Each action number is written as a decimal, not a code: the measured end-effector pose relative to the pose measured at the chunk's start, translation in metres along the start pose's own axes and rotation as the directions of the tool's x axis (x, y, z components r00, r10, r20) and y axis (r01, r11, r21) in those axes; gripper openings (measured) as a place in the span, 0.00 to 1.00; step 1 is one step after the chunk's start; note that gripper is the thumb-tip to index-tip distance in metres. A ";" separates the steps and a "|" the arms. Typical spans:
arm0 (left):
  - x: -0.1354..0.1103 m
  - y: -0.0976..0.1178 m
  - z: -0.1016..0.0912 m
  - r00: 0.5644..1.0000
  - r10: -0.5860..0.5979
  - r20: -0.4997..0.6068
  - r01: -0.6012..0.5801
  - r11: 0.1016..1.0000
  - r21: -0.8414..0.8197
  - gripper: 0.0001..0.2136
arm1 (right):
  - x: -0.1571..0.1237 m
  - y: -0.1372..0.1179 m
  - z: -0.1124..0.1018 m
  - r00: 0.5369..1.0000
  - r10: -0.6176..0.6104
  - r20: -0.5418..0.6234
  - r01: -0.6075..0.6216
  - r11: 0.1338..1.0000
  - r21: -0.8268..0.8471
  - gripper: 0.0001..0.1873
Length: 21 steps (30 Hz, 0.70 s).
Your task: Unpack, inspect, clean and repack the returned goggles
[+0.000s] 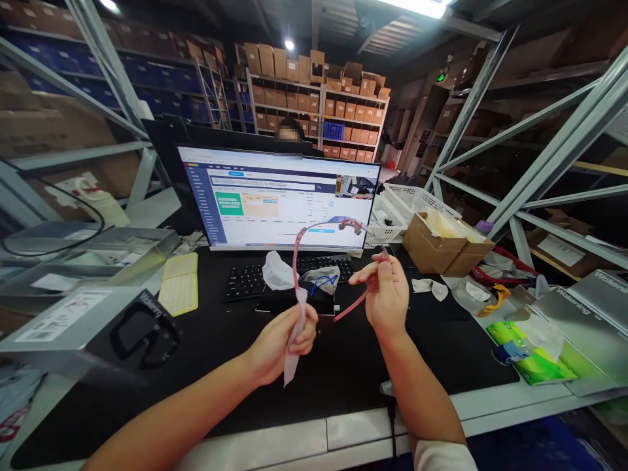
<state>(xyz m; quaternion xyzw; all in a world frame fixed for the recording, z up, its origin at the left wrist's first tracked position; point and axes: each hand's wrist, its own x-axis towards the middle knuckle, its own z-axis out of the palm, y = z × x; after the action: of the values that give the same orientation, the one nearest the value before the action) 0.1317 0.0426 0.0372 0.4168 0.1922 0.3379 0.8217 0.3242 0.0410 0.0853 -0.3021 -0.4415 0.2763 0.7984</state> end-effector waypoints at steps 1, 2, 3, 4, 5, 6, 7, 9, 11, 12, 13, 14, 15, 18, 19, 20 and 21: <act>-0.003 0.005 -0.001 0.995 -0.071 0.063 0.065 0.993 0.096 0.17 | 0.003 -0.002 -0.004 1.000 -0.020 -0.021 0.020 1.000 -0.007 0.12; -0.007 0.013 -0.003 0.986 -0.123 0.114 0.101 0.978 0.184 0.16 | 0.007 -0.005 -0.009 0.998 -0.044 -0.046 0.044 0.999 -0.015 0.12; -0.011 0.025 -0.008 0.981 -0.129 0.142 0.093 0.966 0.240 0.14 | 0.011 -0.009 -0.014 0.994 -0.076 -0.074 0.074 0.997 -0.024 0.12; -0.016 0.039 -0.014 0.987 -0.076 0.145 0.035 0.964 0.265 0.13 | 0.016 -0.012 -0.020 0.988 -0.113 -0.106 0.110 0.993 -0.034 0.12; -0.019 0.055 -0.023 0.994 0.041 0.105 -0.067 0.964 0.258 0.12 | 0.020 -0.016 -0.026 0.979 -0.151 -0.137 0.146 0.988 -0.046 0.12; -0.021 0.071 -0.034 0.977 0.211 0.026 -0.210 0.944 0.253 0.11 | 0.025 -0.020 -0.032 0.969 -0.185 -0.164 0.177 0.982 -0.060 0.12; -0.021 0.087 -0.048 0.918 0.391 -0.063 -0.354 0.882 0.312 0.10 | 0.029 -0.023 -0.038 0.959 -0.212 -0.186 0.202 0.977 -0.073 0.12; -0.015 0.109 -0.079 0.640 0.737 -0.214 -0.490 0.607 0.625 0.10 | 0.035 -0.028 -0.048 0.945 -0.250 -0.211 0.234 0.967 -0.096 0.12; 0.000 0.116 -0.107 0.507 0.835 -0.215 -0.243 0.378 0.893 0.09 | 0.040 -0.031 -0.054 0.935 -0.276 -0.223 0.258 0.960 -0.110 0.12; 0.009 0.114 -0.118 0.524 0.828 -0.198 -0.133 0.309 0.942 0.10 | 0.041 -0.031 -0.056 0.931 -0.284 -0.228 0.265 0.958 -0.113 0.13; 0.018 0.108 -0.125 0.594 0.784 -0.183 -0.064 0.273 0.960 0.11 | 0.042 -0.031 -0.057 0.930 -0.285 -0.233 0.265 0.957 -0.116 0.13; 0.026 0.101 -0.128 0.665 0.729 -0.165 -0.031 0.247 0.968 0.13 | 0.043 -0.031 -0.057 0.930 -0.282 -0.236 0.261 0.958 -0.118 0.14; 0.033 0.092 -0.127 0.724 0.675 -0.140 -0.027 0.231 0.973 0.13 | 0.044 -0.031 -0.058 0.929 -0.281 -0.241 0.258 0.959 -0.120 0.15; 0.044 0.070 -0.112 0.818 0.571 -0.065 -0.071 0.212 0.975 0.12 | 0.045 -0.031 -0.058 0.921 -0.299 -0.249 0.275 0.953 -0.127 0.16; 0.044 0.065 -0.105 0.831 0.553 -0.052 -0.082 0.214 0.973 0.12 | 0.045 -0.032 -0.059 0.918 -0.306 -0.250 0.282 0.951 -0.130 0.16; 0.043 0.063 -0.099 0.844 0.535 -0.041 -0.087 0.213 0.973 0.13 | 0.046 -0.033 -0.060 0.917 -0.310 -0.253 0.285 0.950 -0.132 0.16; 0.042 0.061 -0.095 0.854 0.519 -0.042 -0.095 0.234 0.968 0.14 | 0.046 -0.034 -0.060 0.916 -0.310 -0.255 0.284 0.949 -0.133 0.17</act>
<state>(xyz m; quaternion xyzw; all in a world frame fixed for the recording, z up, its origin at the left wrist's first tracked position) 0.0800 0.1511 0.0307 0.7770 0.4098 0.3864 0.2812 0.4038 0.0368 0.1087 -0.3038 -0.3804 0.0866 0.8692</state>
